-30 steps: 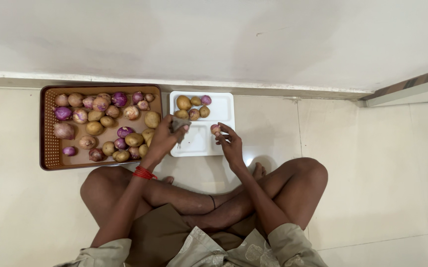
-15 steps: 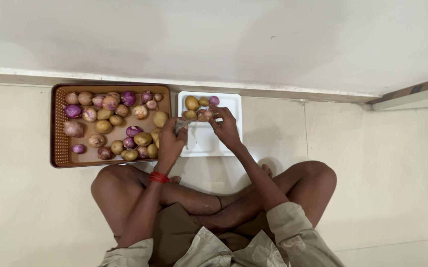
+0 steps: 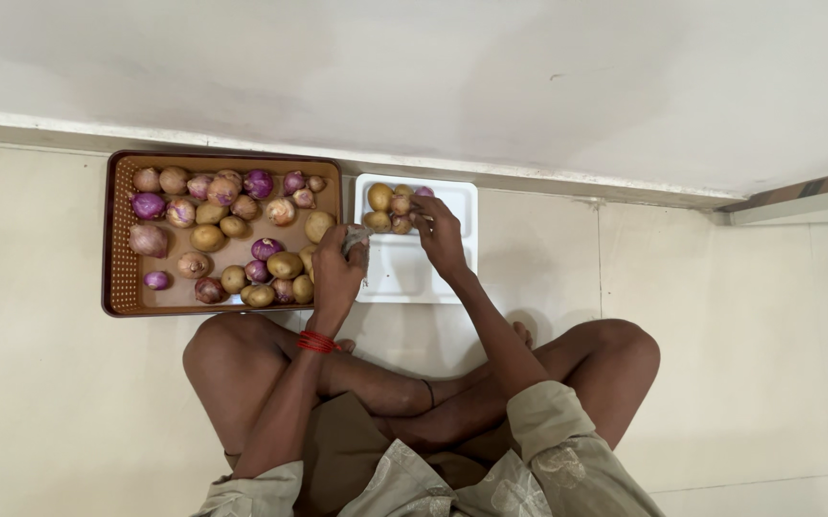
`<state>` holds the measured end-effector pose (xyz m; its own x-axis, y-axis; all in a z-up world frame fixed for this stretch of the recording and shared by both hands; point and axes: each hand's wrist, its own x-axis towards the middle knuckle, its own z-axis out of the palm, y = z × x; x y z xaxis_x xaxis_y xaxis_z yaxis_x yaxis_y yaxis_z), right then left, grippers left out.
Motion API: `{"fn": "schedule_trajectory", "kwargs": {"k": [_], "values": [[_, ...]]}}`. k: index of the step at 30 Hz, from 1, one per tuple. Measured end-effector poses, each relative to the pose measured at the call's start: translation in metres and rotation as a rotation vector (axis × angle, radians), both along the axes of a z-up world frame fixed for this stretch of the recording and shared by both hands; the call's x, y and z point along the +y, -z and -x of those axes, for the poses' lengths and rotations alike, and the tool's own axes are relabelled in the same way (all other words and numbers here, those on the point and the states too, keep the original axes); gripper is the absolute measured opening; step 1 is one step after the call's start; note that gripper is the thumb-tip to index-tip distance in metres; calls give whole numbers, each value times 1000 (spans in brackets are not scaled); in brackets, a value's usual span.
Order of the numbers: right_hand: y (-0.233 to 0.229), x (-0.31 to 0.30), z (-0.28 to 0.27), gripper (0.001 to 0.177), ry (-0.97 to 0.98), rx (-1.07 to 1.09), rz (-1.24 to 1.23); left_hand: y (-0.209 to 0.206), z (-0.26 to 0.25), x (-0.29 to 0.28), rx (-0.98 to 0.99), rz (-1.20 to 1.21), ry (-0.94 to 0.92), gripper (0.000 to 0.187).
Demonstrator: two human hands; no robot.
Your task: The person sits cross-legged on the floor and peels potatoes by hand, removing the skin and placing the peeled potatoes into a white tray. The person handles the potatoes one at a time from a brown tray containing unpeeled potatoes.
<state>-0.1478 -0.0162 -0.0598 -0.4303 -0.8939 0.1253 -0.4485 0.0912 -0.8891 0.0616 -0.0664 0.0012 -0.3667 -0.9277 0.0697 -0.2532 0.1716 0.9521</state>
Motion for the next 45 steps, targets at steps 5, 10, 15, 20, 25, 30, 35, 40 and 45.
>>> {"fn": "schedule_trajectory", "kwargs": {"k": [5,10,15,20,25,30,35,40,45], "values": [[3,-4,-6,31,-2,154,101,-1,1,0,6,20,-5,17],[-11,-3,-9,30,94,159,99,-1,0,-2,-33,-79,-12,17],[-42,-10,-20,18,202,144,18,4,3,0,28,27,23,20],[-73,-43,-50,20,-55,47,162,15,14,4,39,-38,78,27],[-72,-87,-80,20,-358,303,201,35,15,2,-11,-143,129,22],[-46,-118,-91,26,-498,408,18,56,17,0,-121,-146,134,13],[-14,-139,-85,31,-590,649,-192,62,19,3,-200,-8,213,14],[10,-142,-94,25,-682,821,-362,47,19,6,-256,-93,338,22],[8,-139,-101,36,-749,918,-394,22,17,5,-259,-299,349,35]]}}
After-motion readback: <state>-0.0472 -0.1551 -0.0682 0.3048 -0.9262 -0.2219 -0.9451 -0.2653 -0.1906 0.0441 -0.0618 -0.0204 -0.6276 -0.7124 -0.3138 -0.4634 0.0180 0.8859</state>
